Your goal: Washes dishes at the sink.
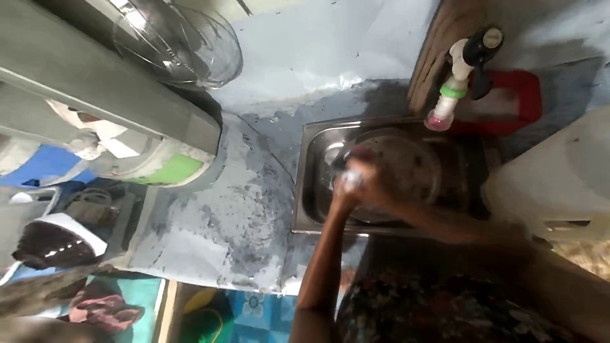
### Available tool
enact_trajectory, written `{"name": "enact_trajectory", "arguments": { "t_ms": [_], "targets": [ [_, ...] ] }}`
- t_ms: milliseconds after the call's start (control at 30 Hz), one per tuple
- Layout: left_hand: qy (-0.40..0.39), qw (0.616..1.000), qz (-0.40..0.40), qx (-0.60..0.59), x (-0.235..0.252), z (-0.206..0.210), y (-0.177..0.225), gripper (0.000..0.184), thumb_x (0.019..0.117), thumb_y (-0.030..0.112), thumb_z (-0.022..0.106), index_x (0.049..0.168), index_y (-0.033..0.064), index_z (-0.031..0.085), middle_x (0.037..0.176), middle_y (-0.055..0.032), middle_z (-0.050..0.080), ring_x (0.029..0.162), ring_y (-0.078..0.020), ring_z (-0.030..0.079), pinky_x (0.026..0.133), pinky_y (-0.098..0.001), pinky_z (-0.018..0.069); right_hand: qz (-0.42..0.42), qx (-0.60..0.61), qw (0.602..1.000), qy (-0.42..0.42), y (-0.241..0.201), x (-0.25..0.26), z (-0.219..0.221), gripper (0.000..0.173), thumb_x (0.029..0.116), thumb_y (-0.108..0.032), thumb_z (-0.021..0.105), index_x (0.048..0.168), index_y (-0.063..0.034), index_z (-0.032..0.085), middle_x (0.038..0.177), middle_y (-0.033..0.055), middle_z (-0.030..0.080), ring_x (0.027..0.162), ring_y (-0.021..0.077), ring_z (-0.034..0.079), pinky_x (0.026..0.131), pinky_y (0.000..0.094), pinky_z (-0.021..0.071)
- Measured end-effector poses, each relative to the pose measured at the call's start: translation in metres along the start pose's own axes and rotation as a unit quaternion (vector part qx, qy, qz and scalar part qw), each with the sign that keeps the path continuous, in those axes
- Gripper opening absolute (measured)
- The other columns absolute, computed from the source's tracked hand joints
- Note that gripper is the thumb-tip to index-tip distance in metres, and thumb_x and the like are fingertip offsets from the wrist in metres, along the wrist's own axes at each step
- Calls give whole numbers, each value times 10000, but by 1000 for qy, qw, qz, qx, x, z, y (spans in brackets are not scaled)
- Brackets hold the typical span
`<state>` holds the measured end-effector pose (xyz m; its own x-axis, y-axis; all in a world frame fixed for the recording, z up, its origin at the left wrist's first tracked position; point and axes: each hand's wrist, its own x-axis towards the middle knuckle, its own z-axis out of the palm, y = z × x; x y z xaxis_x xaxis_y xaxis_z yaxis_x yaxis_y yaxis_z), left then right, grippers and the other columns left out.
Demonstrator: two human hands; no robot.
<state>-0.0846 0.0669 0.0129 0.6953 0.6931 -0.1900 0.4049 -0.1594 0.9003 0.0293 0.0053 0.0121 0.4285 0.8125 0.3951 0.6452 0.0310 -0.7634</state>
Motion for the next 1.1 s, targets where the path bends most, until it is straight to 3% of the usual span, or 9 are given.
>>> {"name": "enact_trajectory", "arguments": {
  "t_ms": [67, 167, 300, 400, 533, 667, 800, 933, 1100],
  "targets": [
    [-29, 999, -25, 3, -8, -5, -4, 270, 959, 8, 628, 1208, -88, 583, 1018, -150, 642, 871, -117, 597, 818, -283, 519, -38, -12, 999, -11, -10, -10, 3, 343, 796, -239, 788, 1061, -26, 749, 1204, 239, 690, 1115, 431, 660, 921, 640, 504],
    [-86, 990, 106, 35, -6, -21, 3, 337, 786, -27, 793, 1106, -56, 694, 990, -143, 722, 844, -175, 691, 806, -381, 587, 73, 141, 985, -62, 13, 29, -26, 332, 883, -150, 713, 1160, 31, 691, 1047, 165, 718, 929, 225, 689, 832, 453, 568],
    [-100, 942, 286, -143, -9, -41, -12, 351, 677, 184, 864, 985, 80, 732, 956, 88, 731, 883, 46, 664, 787, -181, 575, 241, 395, 883, -72, 37, 57, -64, 144, 1016, -93, 527, 1135, -69, 605, 936, -42, 634, 833, 3, 615, 768, 197, 545],
    [-110, 968, 213, -80, -4, -51, -17, 378, 682, 86, 853, 1033, 70, 713, 935, 40, 727, 829, -13, 675, 740, -232, 588, 220, 388, 895, -22, 41, 56, -55, 76, 966, -58, 591, 1030, -73, 629, 785, -66, 643, 637, -5, 589, 595, 180, 529],
    [-30, 972, 114, 205, 7, -23, 16, 438, 751, 134, 876, 1107, -53, 703, 1031, -225, 721, 976, -352, 704, 900, -563, 544, 62, 138, 989, 6, 10, 34, -24, 378, 847, -106, 743, 1196, 28, 683, 1062, 176, 727, 949, 237, 703, 869, 459, 570],
    [69, 994, -70, 39, -5, -2, 18, 422, 968, -20, 601, 1343, -159, 468, 1264, -242, 580, 1136, -164, 549, 1019, -274, 434, -143, 1, 982, 120, -16, -5, 13, 264, 815, -185, 776, 1050, -65, 782, 1059, 218, 725, 1002, 403, 679, 847, 558, 539],
    [74, 983, 88, 141, 2, 2, 14, 317, 800, 74, 816, 1055, -62, 687, 953, -208, 710, 869, -304, 694, 806, -513, 559, 1, 102, 992, 67, 19, 21, -8, 304, 843, -136, 725, 1088, 43, 720, 1040, 206, 722, 986, 303, 691, 880, 496, 554],
    [68, 974, 159, 145, 7, 2, 11, 262, 771, 122, 855, 940, 0, 696, 842, -131, 693, 748, -240, 672, 698, -479, 551, 215, 183, 959, -12, 42, 60, -36, 207, 927, -121, 680, 1102, -12, 672, 951, 119, 684, 825, 179, 652, 770, 407, 561],
    [86, 982, 34, 162, 4, 14, 13, 411, 933, 47, 683, 1272, -154, 567, 1233, -308, 626, 1188, -338, 590, 1062, -447, 435, -73, 12, 993, 91, 1, 5, 10, 243, 794, -157, 769, 946, 27, 727, 972, 209, 737, 966, 373, 712, 899, 581, 531]
  ]
}}
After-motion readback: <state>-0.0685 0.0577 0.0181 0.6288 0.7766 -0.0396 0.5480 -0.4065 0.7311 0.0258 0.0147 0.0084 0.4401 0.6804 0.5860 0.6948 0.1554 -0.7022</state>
